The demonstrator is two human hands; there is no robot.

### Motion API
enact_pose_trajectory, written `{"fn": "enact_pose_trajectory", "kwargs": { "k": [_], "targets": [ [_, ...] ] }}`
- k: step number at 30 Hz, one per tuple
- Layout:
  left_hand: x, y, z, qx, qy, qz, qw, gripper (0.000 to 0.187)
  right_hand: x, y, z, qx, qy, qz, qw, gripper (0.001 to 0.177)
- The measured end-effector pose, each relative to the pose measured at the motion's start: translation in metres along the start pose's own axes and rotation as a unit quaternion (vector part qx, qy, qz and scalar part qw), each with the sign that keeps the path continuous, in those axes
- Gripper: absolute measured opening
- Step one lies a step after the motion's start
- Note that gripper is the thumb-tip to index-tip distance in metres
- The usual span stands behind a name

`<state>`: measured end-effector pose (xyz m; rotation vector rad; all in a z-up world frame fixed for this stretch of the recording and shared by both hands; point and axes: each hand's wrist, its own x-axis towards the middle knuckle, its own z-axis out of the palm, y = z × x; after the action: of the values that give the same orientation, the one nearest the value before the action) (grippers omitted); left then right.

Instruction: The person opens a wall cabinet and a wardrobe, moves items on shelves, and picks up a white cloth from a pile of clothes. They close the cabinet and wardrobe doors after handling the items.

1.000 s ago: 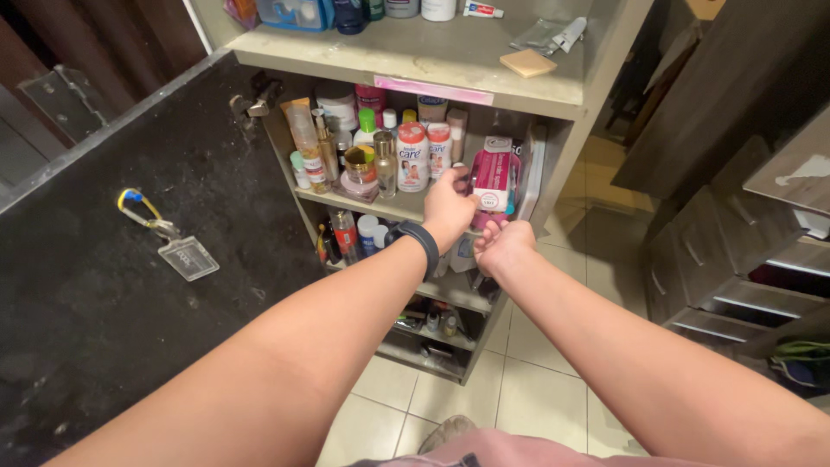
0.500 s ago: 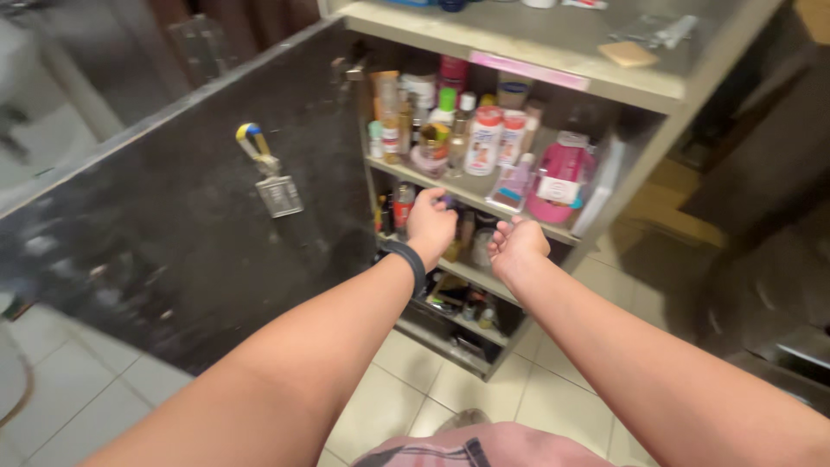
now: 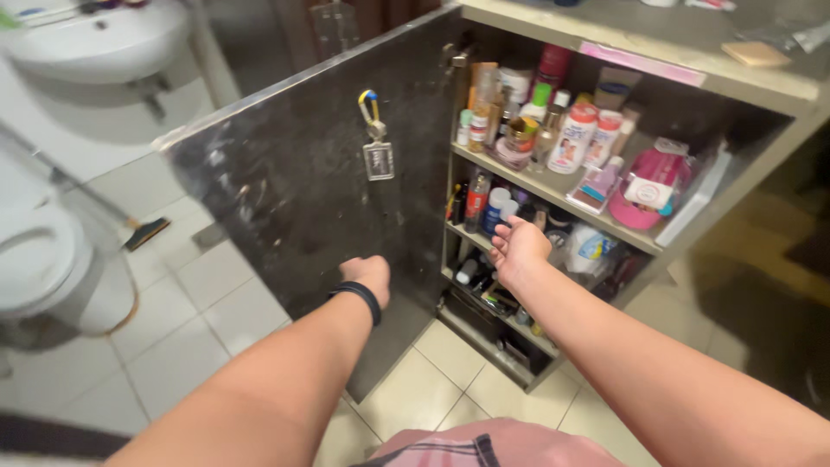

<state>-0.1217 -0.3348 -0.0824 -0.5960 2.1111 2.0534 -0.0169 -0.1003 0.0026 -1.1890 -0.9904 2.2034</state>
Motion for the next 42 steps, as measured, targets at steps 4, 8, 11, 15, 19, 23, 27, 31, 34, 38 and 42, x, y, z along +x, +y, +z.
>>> {"fn": "enact_pose_trajectory", "kwargs": {
  "k": [4, 8, 11, 15, 19, 23, 27, 31, 34, 38, 42],
  "targets": [
    [-0.021, 0.011, -0.058, 0.013, 0.099, 0.071, 0.992, 0.045, -0.008, -0.005, -0.003, -0.051, -0.051, 0.010, 0.997, 0.030],
    [-0.067, 0.040, -0.099, 0.170, 0.283, 0.262, 0.907, 0.043, -0.018, -0.009, -0.018, -0.084, -0.076, 0.026, 0.993, 0.031],
    [-0.080, 0.087, -0.120, 0.198, 0.369, 0.346, 0.839, 0.042, -0.030, -0.001, -0.039, -0.092, -0.115, 0.031, 0.989, 0.034],
    [-0.084, 0.156, -0.133, 0.001, 0.244, 0.348, 0.905, 0.061, -0.047, 0.004, -0.065, -0.093, -0.093, 0.031, 0.991, 0.031],
    [-0.112, 0.149, -0.147, 0.036, 0.187, 0.320, 0.928, 0.052, -0.065, 0.006, -0.087, -0.084, -0.108, 0.025, 0.990, 0.026],
    [-0.152, 0.106, -0.124, 0.085, 0.269, 0.426, 0.860, 0.037, -0.082, 0.006, -0.113, -0.109, -0.114, -0.006, 0.987, 0.026],
    [-0.205, 0.071, -0.079, 0.083, 0.272, 0.456, 0.844, 0.038, -0.101, 0.003, -0.147, -0.125, -0.113, -0.031, 0.985, 0.028],
    [-0.263, 0.050, -0.035, 0.080, 0.226, 0.498, 0.833, 0.039, -0.119, -0.001, -0.179, -0.142, -0.103, -0.041, 0.984, 0.028],
    [-0.307, 0.042, 0.001, 0.089, 0.194, 0.548, 0.809, 0.041, -0.127, -0.008, -0.202, -0.147, -0.082, -0.034, 0.985, 0.030],
    [-0.349, 0.041, 0.038, 0.138, 0.137, 0.614, 0.765, 0.049, -0.125, -0.027, -0.222, -0.152, -0.063, -0.053, 0.985, 0.031],
    [-0.368, 0.053, 0.091, 0.136, 0.024, 0.582, 0.801, 0.058, -0.113, -0.054, -0.232, -0.140, -0.048, -0.086, 0.985, 0.033]
  ]
}}
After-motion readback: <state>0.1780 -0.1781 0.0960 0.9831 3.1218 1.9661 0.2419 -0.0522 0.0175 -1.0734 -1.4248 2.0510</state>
